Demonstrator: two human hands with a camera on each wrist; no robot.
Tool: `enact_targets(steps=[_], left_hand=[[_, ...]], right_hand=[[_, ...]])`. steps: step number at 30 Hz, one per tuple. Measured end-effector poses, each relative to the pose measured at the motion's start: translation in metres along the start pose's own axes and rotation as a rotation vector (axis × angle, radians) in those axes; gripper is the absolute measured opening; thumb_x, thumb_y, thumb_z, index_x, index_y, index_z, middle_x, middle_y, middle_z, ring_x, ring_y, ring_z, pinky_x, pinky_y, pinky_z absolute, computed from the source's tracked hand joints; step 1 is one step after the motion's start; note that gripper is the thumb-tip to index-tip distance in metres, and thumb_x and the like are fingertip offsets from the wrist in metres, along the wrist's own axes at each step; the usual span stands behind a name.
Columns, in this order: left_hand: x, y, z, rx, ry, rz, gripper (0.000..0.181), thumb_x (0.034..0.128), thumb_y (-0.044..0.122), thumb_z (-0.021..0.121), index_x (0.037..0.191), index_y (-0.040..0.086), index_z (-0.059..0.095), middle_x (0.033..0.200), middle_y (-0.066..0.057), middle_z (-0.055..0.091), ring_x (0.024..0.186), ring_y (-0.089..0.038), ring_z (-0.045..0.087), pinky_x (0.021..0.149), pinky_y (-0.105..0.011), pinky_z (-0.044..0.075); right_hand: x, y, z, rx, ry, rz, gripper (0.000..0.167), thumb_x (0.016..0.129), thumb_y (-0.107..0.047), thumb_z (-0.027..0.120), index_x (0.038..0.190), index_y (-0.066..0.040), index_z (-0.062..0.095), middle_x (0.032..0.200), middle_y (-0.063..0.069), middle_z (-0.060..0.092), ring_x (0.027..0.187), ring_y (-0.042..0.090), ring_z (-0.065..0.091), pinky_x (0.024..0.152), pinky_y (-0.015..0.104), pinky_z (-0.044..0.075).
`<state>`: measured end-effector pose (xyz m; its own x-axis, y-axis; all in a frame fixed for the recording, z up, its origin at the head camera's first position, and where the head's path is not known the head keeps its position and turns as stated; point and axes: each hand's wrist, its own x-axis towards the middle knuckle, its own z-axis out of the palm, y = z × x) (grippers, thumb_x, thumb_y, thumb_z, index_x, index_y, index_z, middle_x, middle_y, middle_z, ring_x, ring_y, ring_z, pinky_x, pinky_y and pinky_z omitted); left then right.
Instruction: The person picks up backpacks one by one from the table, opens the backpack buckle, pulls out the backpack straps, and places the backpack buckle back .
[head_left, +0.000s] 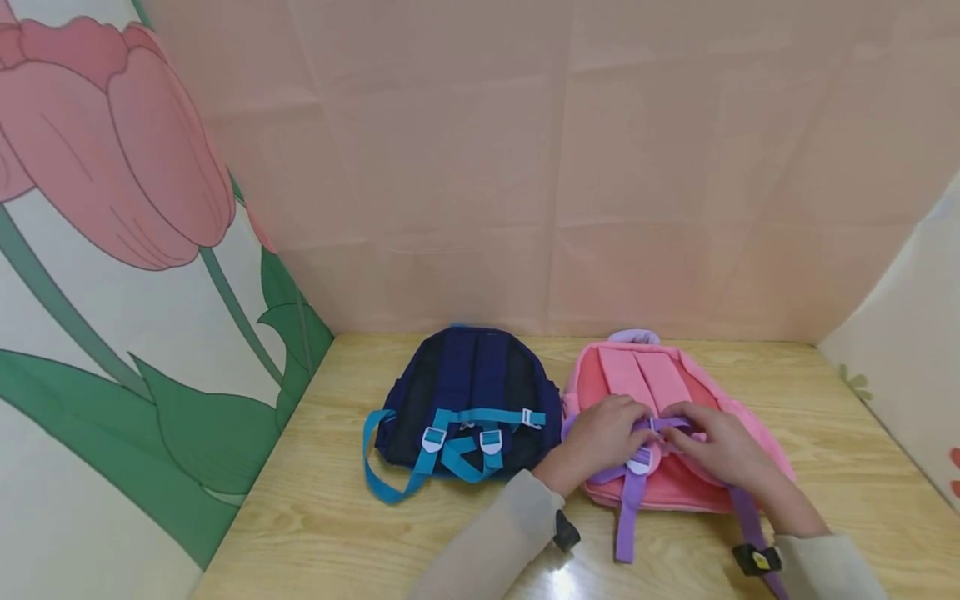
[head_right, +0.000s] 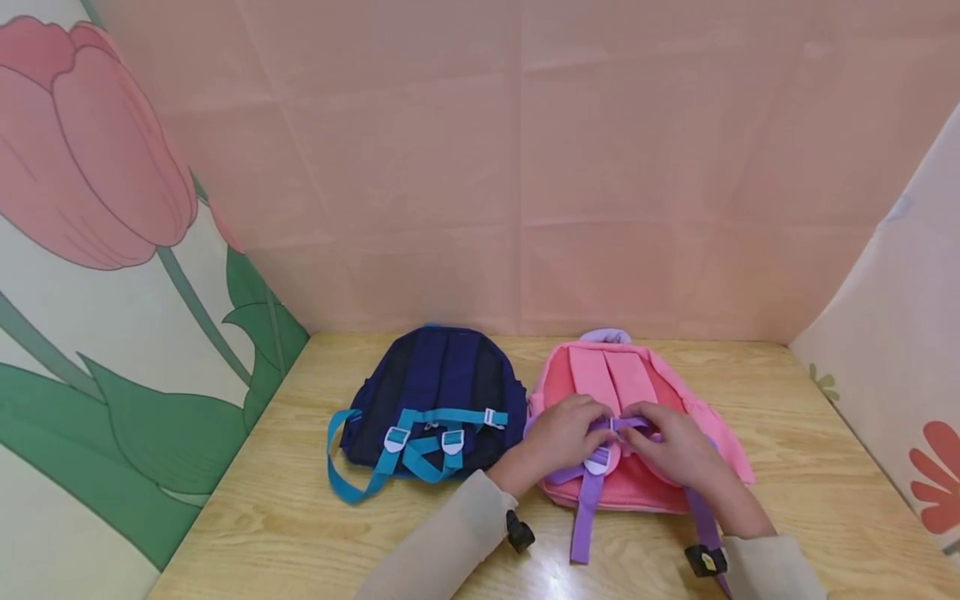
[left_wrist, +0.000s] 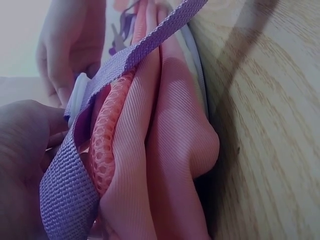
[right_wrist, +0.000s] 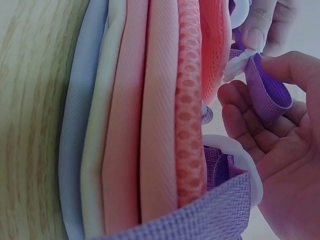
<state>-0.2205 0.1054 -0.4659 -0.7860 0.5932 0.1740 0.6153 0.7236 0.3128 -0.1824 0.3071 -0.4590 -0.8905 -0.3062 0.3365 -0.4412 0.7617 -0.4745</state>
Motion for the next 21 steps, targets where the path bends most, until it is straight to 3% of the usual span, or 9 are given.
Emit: enact_targets(steps=[9,21], left_hand=[[-0.0005,-0.0006,0.0008,-0.015,-0.008,-0.007,0.027,0.0978,0.046,0.064,0.121,0.034,0.068,0.108,0.020,0.062,0.101,0.004,0.054,0.091,-0.013,0.045],[-0.0004,0.0017,0.0001,0.004,-0.003,0.001,0.027,0.0981,0.045,0.064,0.122,0.032,0.068,0.107,0.018,0.061,0.099,0.004,0.053,0.090,-0.011,0.045]], right_hand=[[-0.0026,0.0036,0.0000,0.023,0.012,0.012,0.015,0.090,-0.010,0.077,0.104,-0.013,0.073,0.095,-0.002,0.073,0.084,0.003,0.066,0.070,0.027,0.057],[-0.0023,-0.0003,0.0018,-0.023,0.034,-0.027,0.017,0.089,-0.011,0.077,0.105,-0.012,0.073,0.095,0.000,0.074,0.083,0.007,0.067,0.070,0.031,0.057]])
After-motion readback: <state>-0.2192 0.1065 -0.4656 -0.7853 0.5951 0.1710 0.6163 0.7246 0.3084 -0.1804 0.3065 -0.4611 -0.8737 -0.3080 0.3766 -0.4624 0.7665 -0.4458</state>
